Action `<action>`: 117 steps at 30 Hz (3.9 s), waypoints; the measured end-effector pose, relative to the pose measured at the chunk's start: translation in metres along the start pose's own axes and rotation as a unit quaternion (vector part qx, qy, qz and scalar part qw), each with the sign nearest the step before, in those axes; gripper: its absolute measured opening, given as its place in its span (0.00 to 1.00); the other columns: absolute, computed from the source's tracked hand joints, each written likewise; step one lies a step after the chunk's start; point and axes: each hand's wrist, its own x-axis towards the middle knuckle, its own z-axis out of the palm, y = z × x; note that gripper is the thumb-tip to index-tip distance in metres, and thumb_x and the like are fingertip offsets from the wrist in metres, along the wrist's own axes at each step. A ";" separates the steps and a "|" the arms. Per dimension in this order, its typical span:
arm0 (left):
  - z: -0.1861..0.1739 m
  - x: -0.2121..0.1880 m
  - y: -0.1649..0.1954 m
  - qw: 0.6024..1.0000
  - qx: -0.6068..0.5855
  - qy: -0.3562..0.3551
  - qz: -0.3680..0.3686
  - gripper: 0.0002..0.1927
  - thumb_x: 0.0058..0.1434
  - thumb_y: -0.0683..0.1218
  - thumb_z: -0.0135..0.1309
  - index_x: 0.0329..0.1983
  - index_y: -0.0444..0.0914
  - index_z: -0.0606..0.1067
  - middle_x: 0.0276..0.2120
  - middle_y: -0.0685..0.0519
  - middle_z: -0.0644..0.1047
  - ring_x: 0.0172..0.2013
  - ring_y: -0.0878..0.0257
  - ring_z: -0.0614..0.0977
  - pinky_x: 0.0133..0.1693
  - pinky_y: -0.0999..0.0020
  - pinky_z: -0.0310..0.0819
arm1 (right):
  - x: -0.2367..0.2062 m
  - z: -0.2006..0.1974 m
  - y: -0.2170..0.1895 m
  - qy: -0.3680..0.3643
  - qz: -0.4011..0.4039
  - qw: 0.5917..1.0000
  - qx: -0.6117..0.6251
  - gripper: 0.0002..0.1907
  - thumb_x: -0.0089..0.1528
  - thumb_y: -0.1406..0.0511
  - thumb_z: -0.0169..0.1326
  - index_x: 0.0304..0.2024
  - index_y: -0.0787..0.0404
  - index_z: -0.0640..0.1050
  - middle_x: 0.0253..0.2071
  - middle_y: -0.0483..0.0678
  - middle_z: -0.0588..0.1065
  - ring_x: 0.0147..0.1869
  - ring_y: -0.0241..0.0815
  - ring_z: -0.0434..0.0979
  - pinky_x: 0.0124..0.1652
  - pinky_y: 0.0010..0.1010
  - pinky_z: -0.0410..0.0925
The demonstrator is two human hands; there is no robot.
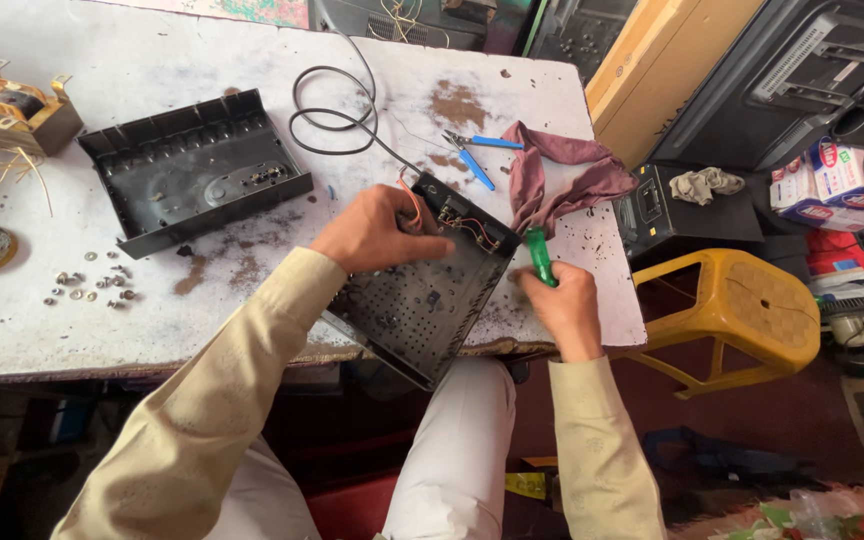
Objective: The person repairs an electronic device at a workbench, using a screwdriver to unscrew and reposition its black casing while handling internal wires and components. They briefly reach to a side table for parts, then continue working on the enclosure with the screwdriver and pliers.
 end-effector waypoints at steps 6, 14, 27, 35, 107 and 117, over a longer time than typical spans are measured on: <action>0.017 -0.008 -0.012 0.991 0.073 0.034 0.103 0.24 0.42 0.57 0.74 0.30 0.34 0.80 0.34 0.45 0.80 0.36 0.53 0.83 0.40 0.60 0.78 | -0.001 0.014 -0.001 0.046 -0.106 0.987 -0.110 0.11 0.58 0.64 0.62 0.27 0.67 0.81 0.23 0.61 0.75 0.27 0.58 0.77 0.32 0.44 0.69; 0.019 -0.015 -0.016 0.991 0.043 0.036 0.122 0.24 0.42 0.53 0.74 0.37 0.35 0.80 0.37 0.45 0.79 0.38 0.52 0.83 0.41 0.60 0.79 | -0.008 0.030 0.025 0.067 -0.153 0.964 -0.206 0.15 0.61 0.64 0.56 0.32 0.75 0.73 0.30 0.72 0.75 0.36 0.73 0.76 0.38 0.57 0.68; 0.014 -0.017 -0.008 0.993 0.034 0.025 0.106 0.25 0.41 0.52 0.74 0.38 0.35 0.79 0.38 0.46 0.79 0.39 0.54 0.84 0.41 0.62 0.79 | 0.007 0.000 0.024 -0.039 0.060 0.997 -0.004 0.13 0.59 0.63 0.58 0.30 0.70 0.78 0.21 0.52 0.76 0.22 0.39 0.73 0.22 0.32 0.64; 0.011 -0.017 -0.004 0.993 0.042 0.028 0.107 0.27 0.41 0.53 0.75 0.39 0.35 0.78 0.37 0.46 0.79 0.38 0.54 0.83 0.41 0.61 0.78 | 0.002 -0.025 0.007 -0.226 0.147 0.799 0.538 0.10 0.60 0.71 0.49 0.43 0.67 0.76 0.28 0.46 0.70 0.22 0.30 0.65 0.16 0.17 0.54; 0.070 -0.058 -0.005 0.878 0.185 0.437 -0.061 0.09 0.66 0.48 0.53 0.44 0.39 0.74 0.41 0.44 0.77 0.39 0.49 0.77 0.42 0.52 0.70 | -0.115 0.353 -0.287 -0.335 -0.506 0.762 -0.224 0.10 0.61 0.74 0.48 0.39 0.66 0.80 0.40 0.62 0.75 0.45 0.62 0.78 0.48 0.47 0.72; 0.059 -0.052 -0.015 0.923 -0.026 0.384 0.001 0.10 0.62 0.44 0.51 0.45 0.37 0.74 0.41 0.43 0.77 0.40 0.47 0.79 0.43 0.52 0.73 | -0.099 0.250 -0.354 -0.272 -0.554 0.779 -0.110 0.08 0.58 0.69 0.63 0.38 0.68 0.82 0.32 0.58 0.78 0.34 0.51 0.79 0.35 0.38 0.70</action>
